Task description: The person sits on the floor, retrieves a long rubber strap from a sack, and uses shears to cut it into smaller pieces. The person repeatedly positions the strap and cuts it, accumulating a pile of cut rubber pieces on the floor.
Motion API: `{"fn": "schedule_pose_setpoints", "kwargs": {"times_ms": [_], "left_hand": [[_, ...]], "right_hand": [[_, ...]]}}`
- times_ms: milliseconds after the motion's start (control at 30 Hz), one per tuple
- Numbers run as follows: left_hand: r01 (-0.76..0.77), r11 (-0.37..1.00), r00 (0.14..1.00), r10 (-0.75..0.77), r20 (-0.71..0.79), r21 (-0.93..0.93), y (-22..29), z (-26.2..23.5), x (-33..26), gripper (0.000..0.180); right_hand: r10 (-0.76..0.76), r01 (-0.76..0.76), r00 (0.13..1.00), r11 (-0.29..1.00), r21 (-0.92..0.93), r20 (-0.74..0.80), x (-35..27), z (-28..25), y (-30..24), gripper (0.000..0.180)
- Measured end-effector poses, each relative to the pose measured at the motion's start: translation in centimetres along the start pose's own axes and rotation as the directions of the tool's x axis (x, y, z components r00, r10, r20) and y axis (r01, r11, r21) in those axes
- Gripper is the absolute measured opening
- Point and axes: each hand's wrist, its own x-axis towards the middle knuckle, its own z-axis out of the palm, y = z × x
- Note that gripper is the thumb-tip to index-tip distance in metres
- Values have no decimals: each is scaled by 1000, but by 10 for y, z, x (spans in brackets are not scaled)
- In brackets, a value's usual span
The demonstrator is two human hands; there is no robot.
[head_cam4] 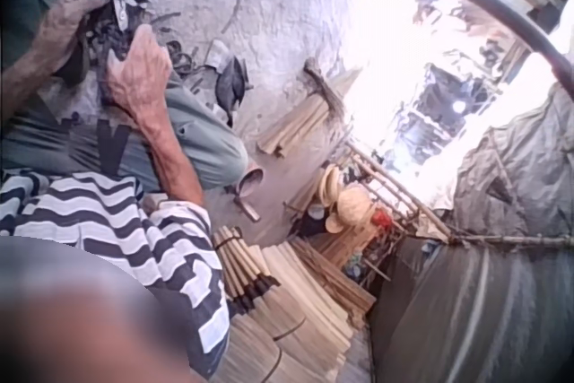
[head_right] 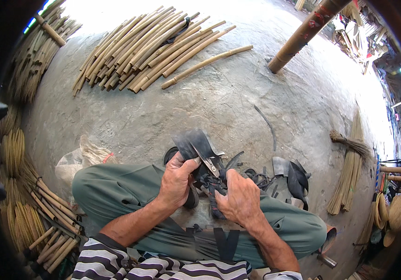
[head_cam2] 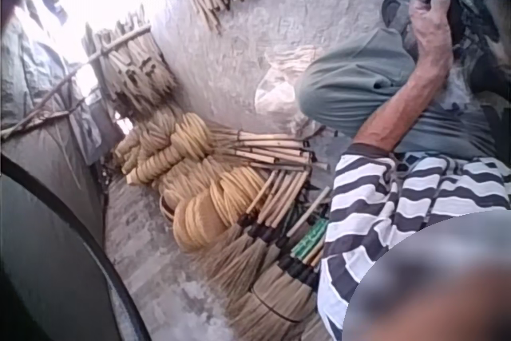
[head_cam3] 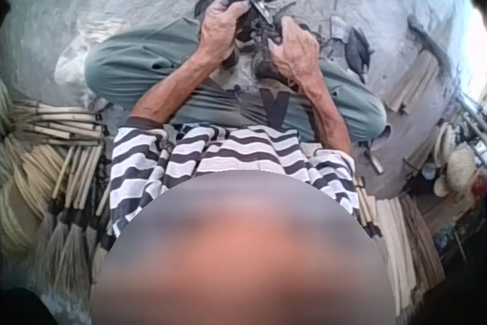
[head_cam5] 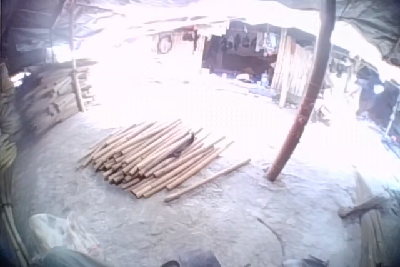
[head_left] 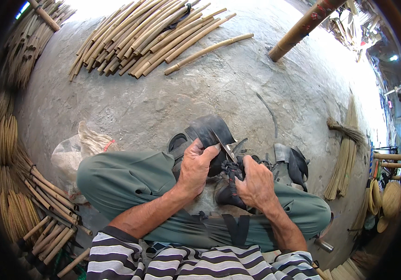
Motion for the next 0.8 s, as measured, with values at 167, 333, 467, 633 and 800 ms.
{"fn": "schedule_pose_setpoints", "kwargs": {"times_ms": [167,333,467,633,800], "left_hand": [[75,997,994,-76,-73,-15,7,1,6,23],[2,982,997,-17,-74,-190,17,2,10,20],[-1,989,1000,-3,-26,-147,9,5,0,20],[16,994,1000,-18,-15,-104,2,0,-2,21],[40,986,999,-43,-18,-160,9,-2,6,24]], "right_hand": [[16,-20,995,999,43,96,-2,-2,-3,36],[-59,58,998,998,5,14,0,4,0,37],[-151,145,982,988,-55,-115,3,7,1,40],[1,0,1000,1000,23,-16,0,4,-2,39],[15,-16,995,1000,7,99,-2,-1,-3,39]]}}
